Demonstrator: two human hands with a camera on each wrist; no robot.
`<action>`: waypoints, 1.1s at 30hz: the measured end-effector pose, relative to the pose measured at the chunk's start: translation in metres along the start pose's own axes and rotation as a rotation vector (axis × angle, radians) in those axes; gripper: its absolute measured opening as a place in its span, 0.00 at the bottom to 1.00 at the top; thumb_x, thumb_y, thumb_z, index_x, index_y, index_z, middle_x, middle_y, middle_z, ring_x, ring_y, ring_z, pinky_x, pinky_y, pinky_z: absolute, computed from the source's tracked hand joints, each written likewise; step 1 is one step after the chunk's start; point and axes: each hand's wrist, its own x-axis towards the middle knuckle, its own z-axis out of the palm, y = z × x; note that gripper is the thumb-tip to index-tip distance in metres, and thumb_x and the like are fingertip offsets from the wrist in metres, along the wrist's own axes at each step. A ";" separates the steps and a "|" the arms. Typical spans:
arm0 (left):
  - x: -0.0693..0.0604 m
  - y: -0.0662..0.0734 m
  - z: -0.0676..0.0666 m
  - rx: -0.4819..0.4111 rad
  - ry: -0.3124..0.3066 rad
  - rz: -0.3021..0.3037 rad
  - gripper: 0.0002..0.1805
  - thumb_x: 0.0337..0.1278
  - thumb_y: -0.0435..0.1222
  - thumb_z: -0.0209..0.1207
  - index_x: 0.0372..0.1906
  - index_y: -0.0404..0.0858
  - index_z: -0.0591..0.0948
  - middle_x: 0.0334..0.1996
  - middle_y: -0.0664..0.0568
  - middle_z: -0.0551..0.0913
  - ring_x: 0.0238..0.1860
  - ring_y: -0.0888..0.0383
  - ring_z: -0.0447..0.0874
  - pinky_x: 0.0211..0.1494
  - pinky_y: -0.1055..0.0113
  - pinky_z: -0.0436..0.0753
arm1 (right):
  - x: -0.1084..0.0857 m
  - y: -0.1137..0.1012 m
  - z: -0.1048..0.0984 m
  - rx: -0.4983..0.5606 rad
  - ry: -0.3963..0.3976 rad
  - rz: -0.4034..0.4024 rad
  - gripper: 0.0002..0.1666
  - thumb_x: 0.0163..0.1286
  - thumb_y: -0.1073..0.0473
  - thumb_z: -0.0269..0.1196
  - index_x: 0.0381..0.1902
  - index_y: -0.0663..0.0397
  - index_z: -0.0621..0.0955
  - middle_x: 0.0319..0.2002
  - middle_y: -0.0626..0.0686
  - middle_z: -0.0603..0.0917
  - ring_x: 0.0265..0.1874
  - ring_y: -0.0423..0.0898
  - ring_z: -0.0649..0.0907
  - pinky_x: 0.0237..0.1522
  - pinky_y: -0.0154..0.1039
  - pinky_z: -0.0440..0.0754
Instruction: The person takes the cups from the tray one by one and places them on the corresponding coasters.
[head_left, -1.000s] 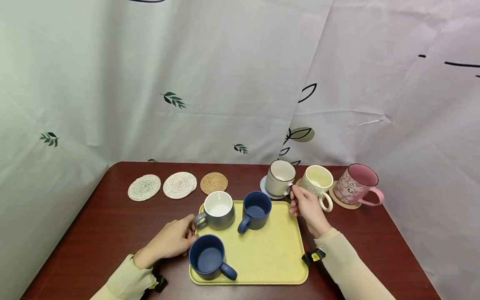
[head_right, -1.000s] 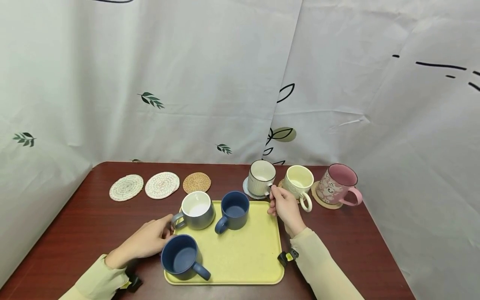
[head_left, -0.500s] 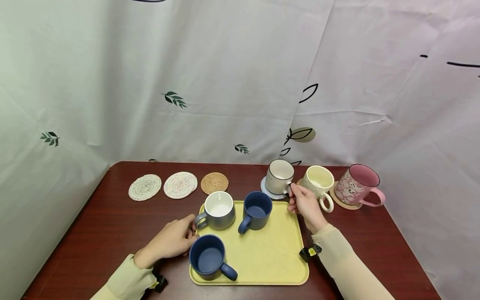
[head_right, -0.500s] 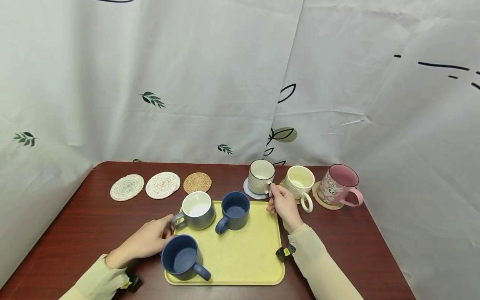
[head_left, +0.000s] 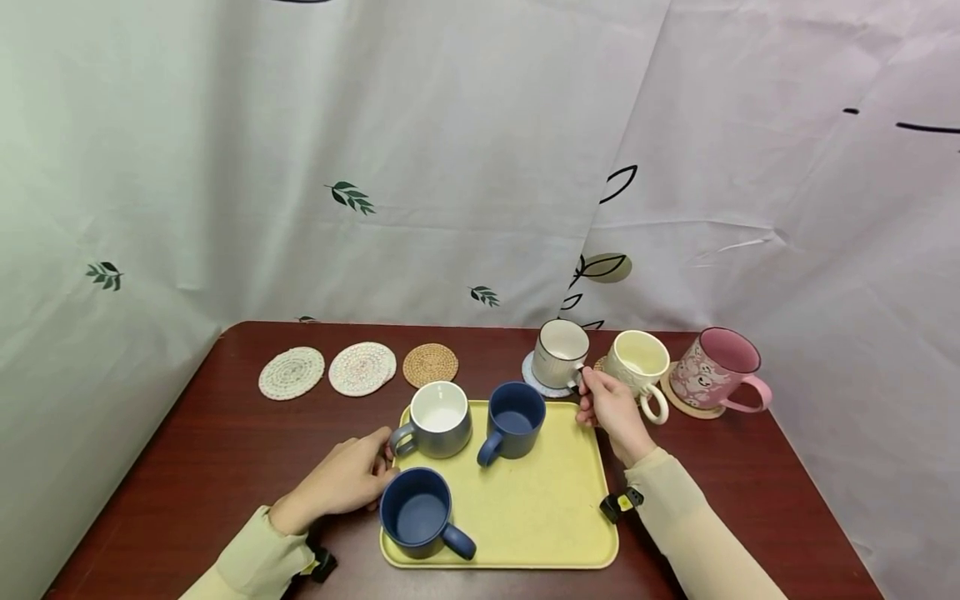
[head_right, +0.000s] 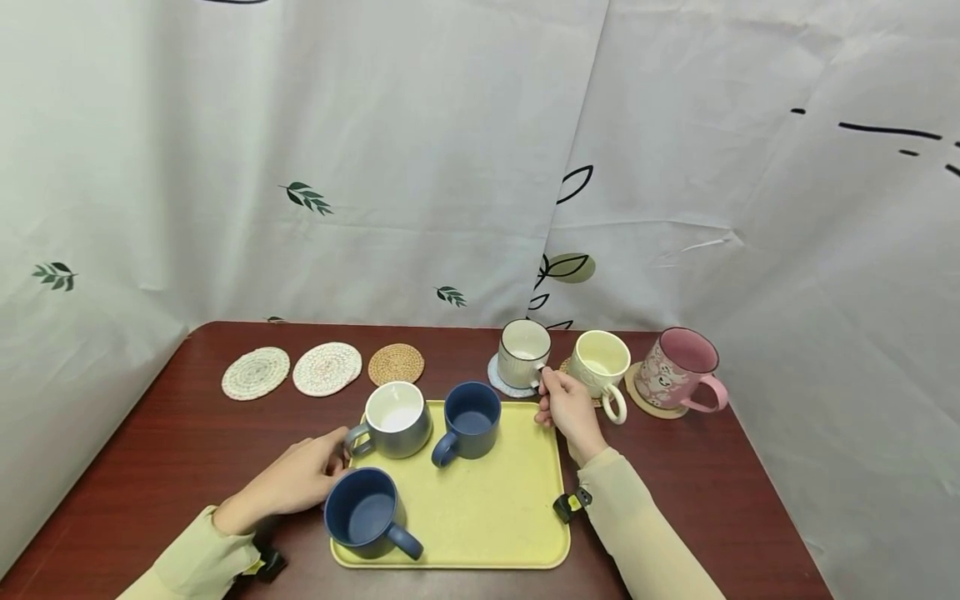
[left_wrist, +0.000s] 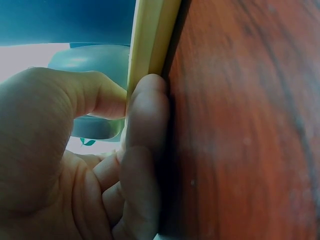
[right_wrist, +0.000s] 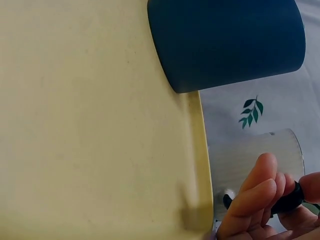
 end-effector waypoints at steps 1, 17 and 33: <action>0.000 0.000 0.000 -0.002 0.000 0.002 0.08 0.63 0.37 0.62 0.40 0.44 0.73 0.12 0.65 0.74 0.11 0.67 0.75 0.22 0.72 0.73 | 0.000 0.001 0.000 -0.003 0.000 -0.001 0.25 0.84 0.45 0.50 0.35 0.61 0.74 0.20 0.47 0.74 0.16 0.41 0.80 0.23 0.33 0.76; 0.000 0.000 0.001 -0.009 0.001 -0.002 0.08 0.63 0.37 0.62 0.39 0.44 0.73 0.12 0.65 0.74 0.11 0.68 0.75 0.21 0.72 0.73 | -0.008 0.004 -0.007 -0.046 -0.045 -0.012 0.22 0.85 0.49 0.49 0.56 0.64 0.73 0.23 0.48 0.74 0.17 0.41 0.80 0.23 0.34 0.77; 0.002 -0.005 0.003 0.023 -0.002 -0.008 0.08 0.63 0.38 0.62 0.39 0.46 0.73 0.12 0.66 0.74 0.11 0.68 0.75 0.22 0.72 0.74 | -0.041 0.009 -0.029 -0.196 -0.053 -0.025 0.23 0.83 0.51 0.52 0.65 0.62 0.71 0.27 0.51 0.76 0.19 0.44 0.81 0.26 0.37 0.79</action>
